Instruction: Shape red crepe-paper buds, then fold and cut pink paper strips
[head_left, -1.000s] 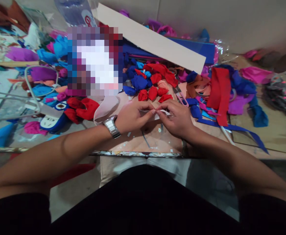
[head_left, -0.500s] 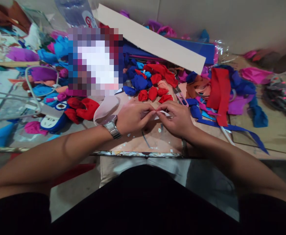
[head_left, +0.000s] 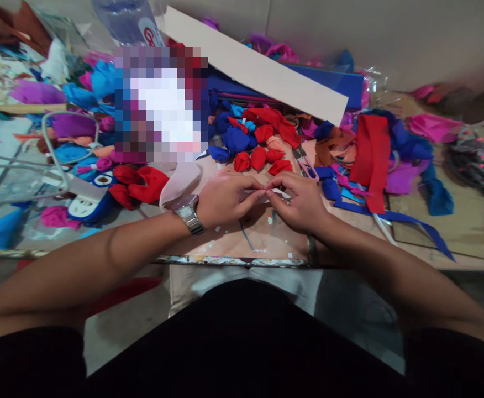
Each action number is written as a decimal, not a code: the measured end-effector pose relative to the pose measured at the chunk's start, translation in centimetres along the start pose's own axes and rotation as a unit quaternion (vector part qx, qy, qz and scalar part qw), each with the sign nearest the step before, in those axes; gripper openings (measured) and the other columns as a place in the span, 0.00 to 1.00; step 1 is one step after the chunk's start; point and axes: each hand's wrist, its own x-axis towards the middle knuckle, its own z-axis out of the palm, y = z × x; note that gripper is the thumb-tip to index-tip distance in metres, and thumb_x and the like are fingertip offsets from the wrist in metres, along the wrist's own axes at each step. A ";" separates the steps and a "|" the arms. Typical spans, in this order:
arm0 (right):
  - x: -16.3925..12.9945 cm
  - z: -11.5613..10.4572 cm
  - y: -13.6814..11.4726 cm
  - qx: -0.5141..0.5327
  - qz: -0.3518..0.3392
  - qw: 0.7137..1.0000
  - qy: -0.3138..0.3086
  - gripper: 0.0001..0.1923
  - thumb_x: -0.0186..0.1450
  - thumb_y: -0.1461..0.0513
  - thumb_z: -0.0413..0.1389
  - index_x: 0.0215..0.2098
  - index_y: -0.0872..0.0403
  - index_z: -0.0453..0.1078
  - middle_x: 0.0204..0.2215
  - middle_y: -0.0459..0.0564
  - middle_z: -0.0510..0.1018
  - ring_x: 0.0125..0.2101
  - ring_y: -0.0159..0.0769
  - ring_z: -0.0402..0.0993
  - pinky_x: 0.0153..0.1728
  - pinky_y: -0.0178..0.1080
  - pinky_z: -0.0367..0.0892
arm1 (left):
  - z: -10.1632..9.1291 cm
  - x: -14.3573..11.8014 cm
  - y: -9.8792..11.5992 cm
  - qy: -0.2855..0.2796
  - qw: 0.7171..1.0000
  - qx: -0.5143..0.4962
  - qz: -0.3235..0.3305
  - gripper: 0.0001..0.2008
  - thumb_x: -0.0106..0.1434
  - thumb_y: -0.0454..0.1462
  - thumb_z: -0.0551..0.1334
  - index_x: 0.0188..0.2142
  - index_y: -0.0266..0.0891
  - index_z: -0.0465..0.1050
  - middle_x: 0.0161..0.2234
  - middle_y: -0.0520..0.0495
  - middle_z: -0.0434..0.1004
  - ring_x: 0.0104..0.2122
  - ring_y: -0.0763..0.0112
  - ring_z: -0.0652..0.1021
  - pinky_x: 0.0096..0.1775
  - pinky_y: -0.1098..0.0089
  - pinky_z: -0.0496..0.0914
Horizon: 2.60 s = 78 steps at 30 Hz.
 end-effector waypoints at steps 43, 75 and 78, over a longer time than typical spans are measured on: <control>-0.2 0.0 -0.1 0.026 -0.006 0.999 0.032 0.03 0.70 0.62 0.63 0.42 0.51 0.80 0.37 0.48 0.87 0.36 0.39 0.84 0.41 0.41 0.76 | -0.3 0.2 0.1 -0.052 0.994 -0.062 -0.072 0.14 0.67 0.43 0.61 0.39 0.39 0.84 0.31 0.47 0.86 0.29 0.68 0.80 0.34 0.68 0.69; -0.1 0.0 -0.1 0.055 -0.032 0.997 0.046 0.07 0.66 0.67 0.64 0.40 0.50 0.81 0.37 0.47 0.87 0.36 0.38 0.84 0.41 0.40 0.77 | -0.8 0.3 0.2 -0.070 0.992 -0.062 -0.086 0.14 0.64 0.38 0.57 0.41 0.40 0.81 0.32 0.49 0.82 0.33 0.65 0.78 0.39 0.64 0.68; -0.1 0.0 -0.1 0.048 -0.038 0.997 0.045 0.06 0.67 0.67 0.64 0.40 0.50 0.81 0.37 0.47 0.87 0.36 0.38 0.84 0.41 0.40 0.77 | -0.7 0.3 0.2 -0.061 0.992 -0.069 -0.082 0.15 0.70 0.44 0.57 0.39 0.39 0.79 0.32 0.48 0.82 0.32 0.66 0.78 0.38 0.65 0.68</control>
